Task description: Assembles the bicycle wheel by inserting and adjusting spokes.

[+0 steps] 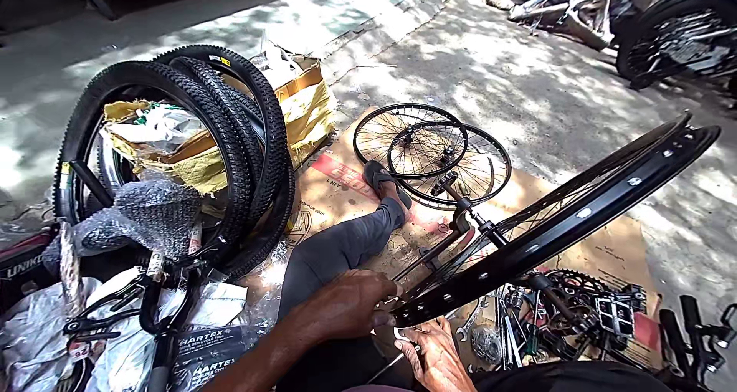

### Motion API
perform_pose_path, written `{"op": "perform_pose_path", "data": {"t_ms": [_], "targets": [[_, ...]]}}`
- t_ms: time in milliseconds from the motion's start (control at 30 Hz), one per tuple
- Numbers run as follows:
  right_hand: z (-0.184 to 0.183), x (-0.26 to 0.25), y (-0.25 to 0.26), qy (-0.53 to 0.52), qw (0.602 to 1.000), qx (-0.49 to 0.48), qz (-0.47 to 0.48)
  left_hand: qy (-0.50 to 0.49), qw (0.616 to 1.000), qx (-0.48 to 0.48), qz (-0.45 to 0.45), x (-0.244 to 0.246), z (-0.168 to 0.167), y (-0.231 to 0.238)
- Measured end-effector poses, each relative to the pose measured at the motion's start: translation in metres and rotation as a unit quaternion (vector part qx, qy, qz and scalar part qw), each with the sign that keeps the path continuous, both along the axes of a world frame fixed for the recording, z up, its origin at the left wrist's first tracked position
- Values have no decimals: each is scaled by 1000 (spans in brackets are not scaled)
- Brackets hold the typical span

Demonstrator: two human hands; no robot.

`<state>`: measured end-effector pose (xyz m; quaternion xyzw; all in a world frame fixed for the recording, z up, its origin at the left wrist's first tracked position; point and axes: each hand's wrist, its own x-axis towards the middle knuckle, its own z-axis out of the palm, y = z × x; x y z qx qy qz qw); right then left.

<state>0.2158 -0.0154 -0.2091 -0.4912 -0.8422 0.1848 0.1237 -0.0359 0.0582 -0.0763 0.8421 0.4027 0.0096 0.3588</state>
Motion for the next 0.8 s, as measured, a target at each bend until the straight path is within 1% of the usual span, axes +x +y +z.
{"op": "perform_pose_path", "data": {"t_ms": [67, 100, 133, 167, 300, 367, 433, 467, 500, 567, 600, 633, 700, 800], "targets": [[0, 0, -1, 2, 1000, 0, -1, -109, 993, 34, 20, 1, -1, -2], [1, 0, -1, 1, 1000, -3, -2, -141, 988, 50, 24, 2, -2, -3], [2, 0, -1, 0, 1000, -5, -2, -146, 987, 58, 24, 3, -2, -3], [2, 0, -1, 0, 1000, -3, -1, -129, 990, 57, 20, 3, -3, -3], [2, 1, 0, -5, 1000, 1, -1, 5, 1000, 7, -14, 8, -14, -3], [1, 1, 1, -6, 1000, 1, 0, 29, 999, 4, -22, 9, -19, -3], [2, 0, 1, -9, 1000, -6, 0, -16, 1000, 15, -10, 6, -15, -5], [3, 1, 1, -8, 1000, -10, -1, -74, 997, 32, 9, 3, -13, -6], [3, 1, 0, -7, 1000, -10, -1, -153, 986, 52, 35, 3, -10, -8], [2, 0, 0, -6, 1000, -7, 2, -306, 945, 79, 82, 7, -1, -7], [2, 0, 0, -4, 1000, -6, 2, -336, 933, 89, 90, 10, 5, -6], [2, -1, 0, 0, 1000, -2, 1, -331, 933, 103, 93, 12, 9, -5], [2, 0, -1, -2, 1000, -5, -1, -296, 943, 126, 85, 15, 5, -4], [2, -1, 0, -2, 1000, -5, -1, -299, 943, 128, 75, 17, 4, -3]]}}
